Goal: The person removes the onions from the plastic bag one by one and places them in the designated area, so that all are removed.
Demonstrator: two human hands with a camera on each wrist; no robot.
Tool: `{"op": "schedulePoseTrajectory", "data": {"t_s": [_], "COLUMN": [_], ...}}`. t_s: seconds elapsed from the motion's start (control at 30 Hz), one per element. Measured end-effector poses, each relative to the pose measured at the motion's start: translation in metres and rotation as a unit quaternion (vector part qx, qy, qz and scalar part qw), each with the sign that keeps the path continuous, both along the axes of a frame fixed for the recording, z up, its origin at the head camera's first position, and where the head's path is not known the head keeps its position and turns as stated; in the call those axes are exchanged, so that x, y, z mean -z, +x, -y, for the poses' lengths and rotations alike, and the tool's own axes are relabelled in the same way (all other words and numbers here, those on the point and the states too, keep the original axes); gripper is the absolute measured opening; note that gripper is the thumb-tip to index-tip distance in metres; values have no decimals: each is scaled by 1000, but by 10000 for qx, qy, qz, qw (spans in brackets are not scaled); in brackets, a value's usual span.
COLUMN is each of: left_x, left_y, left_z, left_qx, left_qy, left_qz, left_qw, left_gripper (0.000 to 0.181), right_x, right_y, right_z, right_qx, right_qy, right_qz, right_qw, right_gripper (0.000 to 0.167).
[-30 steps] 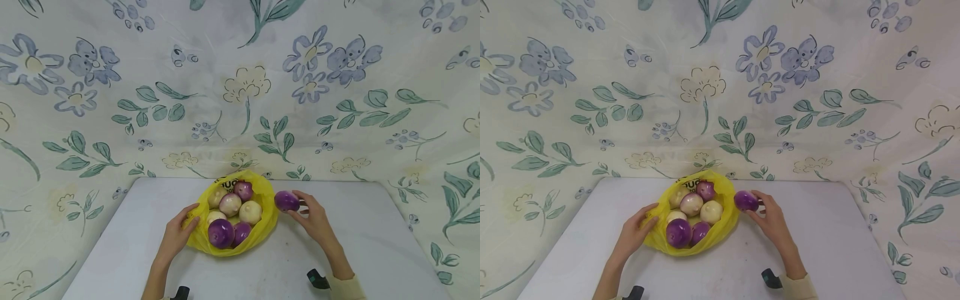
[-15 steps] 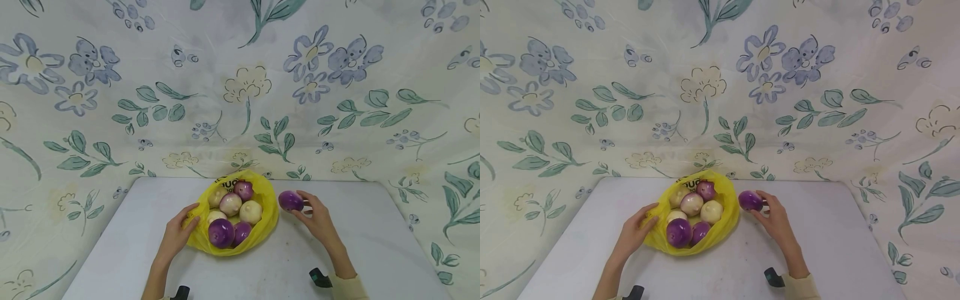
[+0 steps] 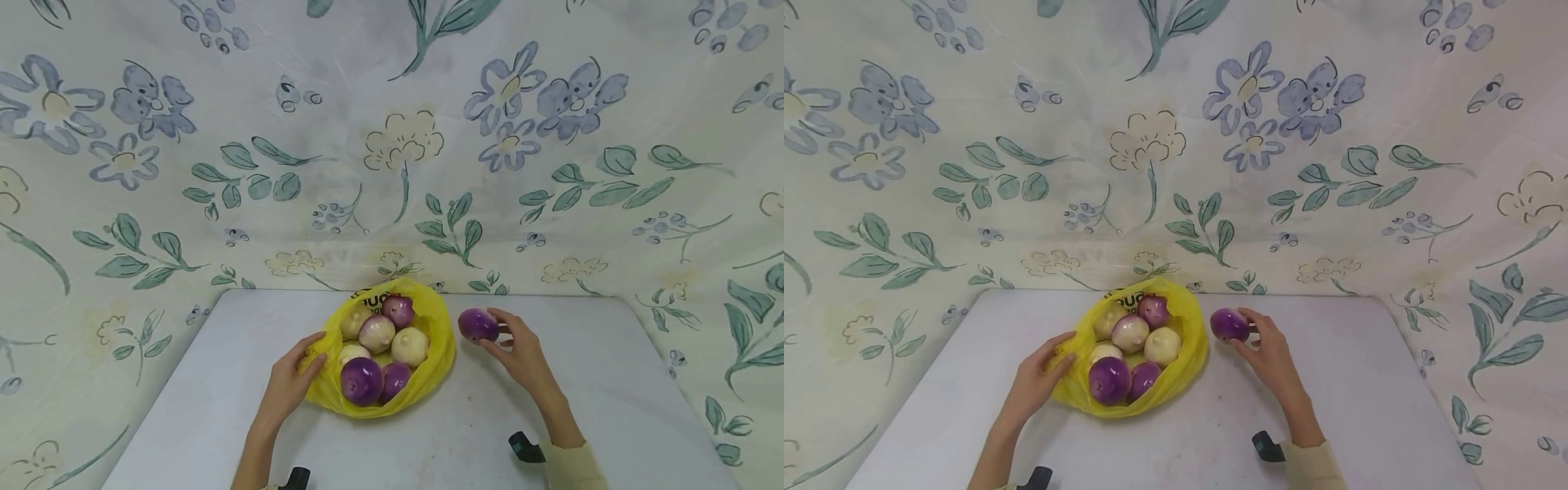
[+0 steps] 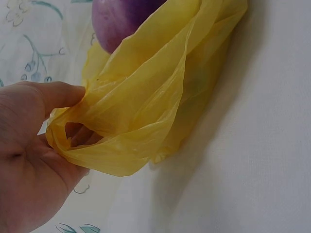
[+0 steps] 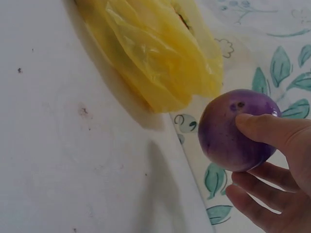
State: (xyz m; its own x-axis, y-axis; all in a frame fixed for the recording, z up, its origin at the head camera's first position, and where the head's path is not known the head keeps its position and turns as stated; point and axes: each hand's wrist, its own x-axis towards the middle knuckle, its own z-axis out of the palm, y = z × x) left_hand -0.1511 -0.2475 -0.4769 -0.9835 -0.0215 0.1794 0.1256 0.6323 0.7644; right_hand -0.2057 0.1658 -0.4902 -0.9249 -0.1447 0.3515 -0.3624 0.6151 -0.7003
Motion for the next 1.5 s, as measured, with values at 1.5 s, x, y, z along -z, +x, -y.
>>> {"op": "schedulePoseTrajectory", "data": {"t_s": [1.5], "left_x": [4], "left_y": [1], "left_z": [1], "left_qx": [70], "left_qy": [23], "left_qz": [-48], "left_qw": [10000], "left_gripper": [40], "right_x": [29], "right_y": [-8], "right_z": [-10], "right_qx": [176], "right_qy": [-242], "right_qz": [1172], "right_qw": [9927], "right_gripper": [63]}}
